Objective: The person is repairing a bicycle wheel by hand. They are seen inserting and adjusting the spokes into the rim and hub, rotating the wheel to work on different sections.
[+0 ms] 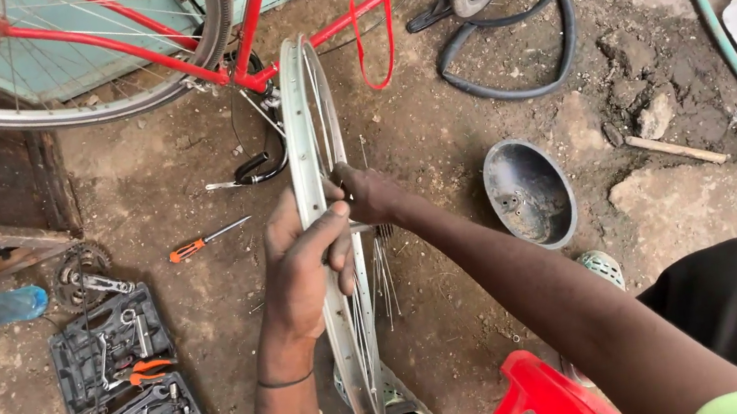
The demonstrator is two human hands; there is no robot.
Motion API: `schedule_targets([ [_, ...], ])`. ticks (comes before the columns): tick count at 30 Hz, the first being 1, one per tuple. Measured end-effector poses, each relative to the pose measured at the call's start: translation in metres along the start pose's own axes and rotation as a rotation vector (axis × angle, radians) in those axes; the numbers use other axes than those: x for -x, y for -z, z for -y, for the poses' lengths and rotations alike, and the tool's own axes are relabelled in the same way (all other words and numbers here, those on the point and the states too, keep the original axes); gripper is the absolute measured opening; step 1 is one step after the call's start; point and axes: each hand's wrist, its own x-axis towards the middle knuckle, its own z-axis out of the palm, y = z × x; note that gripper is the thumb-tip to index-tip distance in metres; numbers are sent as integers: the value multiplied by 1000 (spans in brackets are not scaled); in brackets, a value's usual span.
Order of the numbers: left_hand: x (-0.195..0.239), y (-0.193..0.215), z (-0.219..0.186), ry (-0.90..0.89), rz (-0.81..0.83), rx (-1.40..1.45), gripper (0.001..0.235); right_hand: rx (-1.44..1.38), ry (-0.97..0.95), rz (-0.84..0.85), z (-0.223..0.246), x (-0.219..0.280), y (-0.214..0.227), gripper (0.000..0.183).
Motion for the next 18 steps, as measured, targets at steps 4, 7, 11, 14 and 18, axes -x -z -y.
schedule_targets([
  [4,-1,9,-2,0,-30,12,23,-220,149,-78,22,19,23,23],
  [7,-2,15,-1,-18,-65,26,22,-552,168,-302,60,51,54,29],
  [11,0,9,0,-5,-38,60,22,-836,71,-577,35,18,56,36],
  [14,5,1,-2,41,14,13,24,-893,-65,-544,4,-12,46,58],
  [18,8,-7,-3,76,61,9,26,-839,-278,-615,-5,-33,45,44],
])
